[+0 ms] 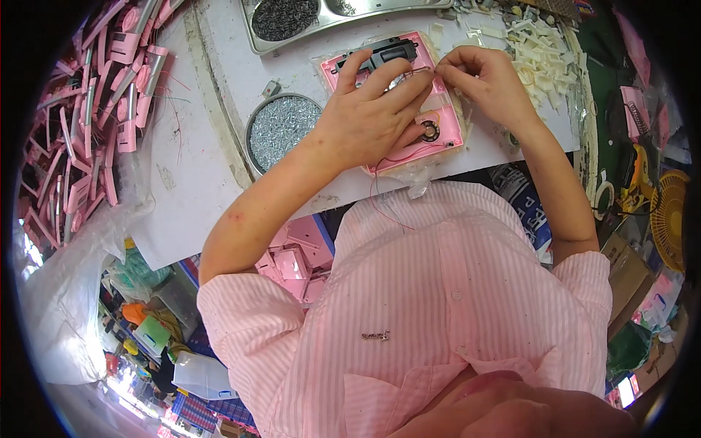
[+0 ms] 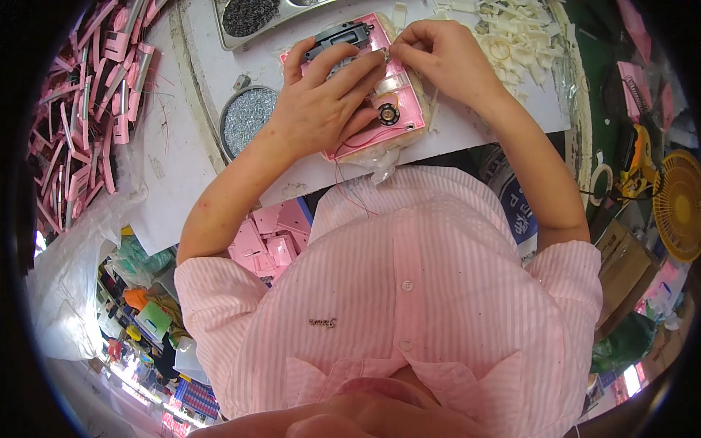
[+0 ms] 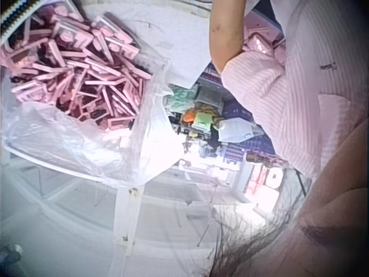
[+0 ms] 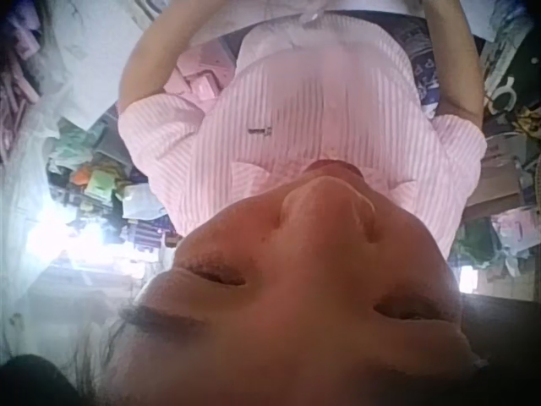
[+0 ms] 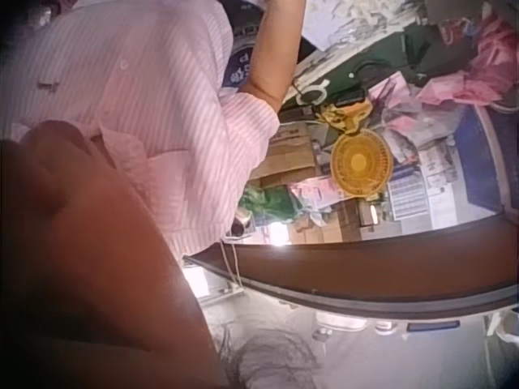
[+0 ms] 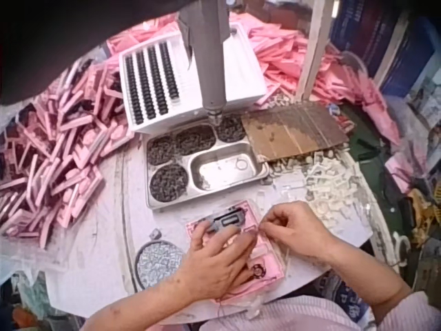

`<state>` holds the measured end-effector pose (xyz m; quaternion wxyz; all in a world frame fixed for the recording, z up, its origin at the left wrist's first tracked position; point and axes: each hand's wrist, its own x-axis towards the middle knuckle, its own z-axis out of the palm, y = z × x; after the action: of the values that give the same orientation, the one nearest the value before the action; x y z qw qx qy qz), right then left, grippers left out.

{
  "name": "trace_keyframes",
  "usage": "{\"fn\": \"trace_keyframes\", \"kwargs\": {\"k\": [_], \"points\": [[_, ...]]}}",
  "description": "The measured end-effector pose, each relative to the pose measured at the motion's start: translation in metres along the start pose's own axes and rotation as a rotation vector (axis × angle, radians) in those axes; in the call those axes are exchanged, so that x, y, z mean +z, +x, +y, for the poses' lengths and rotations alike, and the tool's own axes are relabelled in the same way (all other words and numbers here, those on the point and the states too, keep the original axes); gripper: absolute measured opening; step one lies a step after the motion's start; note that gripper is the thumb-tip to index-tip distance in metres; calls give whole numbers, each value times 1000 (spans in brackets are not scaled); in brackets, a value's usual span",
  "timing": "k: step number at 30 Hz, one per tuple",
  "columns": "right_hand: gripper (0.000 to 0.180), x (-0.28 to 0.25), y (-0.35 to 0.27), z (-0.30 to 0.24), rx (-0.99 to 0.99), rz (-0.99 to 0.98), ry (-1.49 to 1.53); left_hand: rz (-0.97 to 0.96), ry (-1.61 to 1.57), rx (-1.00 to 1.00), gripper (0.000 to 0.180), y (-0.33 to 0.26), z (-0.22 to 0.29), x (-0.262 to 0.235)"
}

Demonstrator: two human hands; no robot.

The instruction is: Assembling a pink electronic toy by soldering internal wires and securing the plastic casing with screws using an electric screwdriver.

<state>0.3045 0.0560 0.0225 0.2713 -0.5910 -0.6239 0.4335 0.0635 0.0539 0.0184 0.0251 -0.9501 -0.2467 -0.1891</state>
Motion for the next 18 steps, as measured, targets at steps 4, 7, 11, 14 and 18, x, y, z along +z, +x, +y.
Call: {"fn": "trace_keyframes", "kwargs": {"k": [4,7,11,14,18], "points": [[26,1,2,-5,45,-27,-2,-148,49,81,62,0,-7,-8],[27,3,1,-10,33,-2,-90,-209,62,92,71,-1,-15,-10],[28,6,1,-14,-30,72,-209,-284,16,85,77,-2,-23,-14],[25,8,-2,-15,-85,88,-222,-327,-59,78,78,-2,-26,-16],[26,5,-3,-12,-80,87,-187,-346,-116,101,77,-1,-31,-22]]}}
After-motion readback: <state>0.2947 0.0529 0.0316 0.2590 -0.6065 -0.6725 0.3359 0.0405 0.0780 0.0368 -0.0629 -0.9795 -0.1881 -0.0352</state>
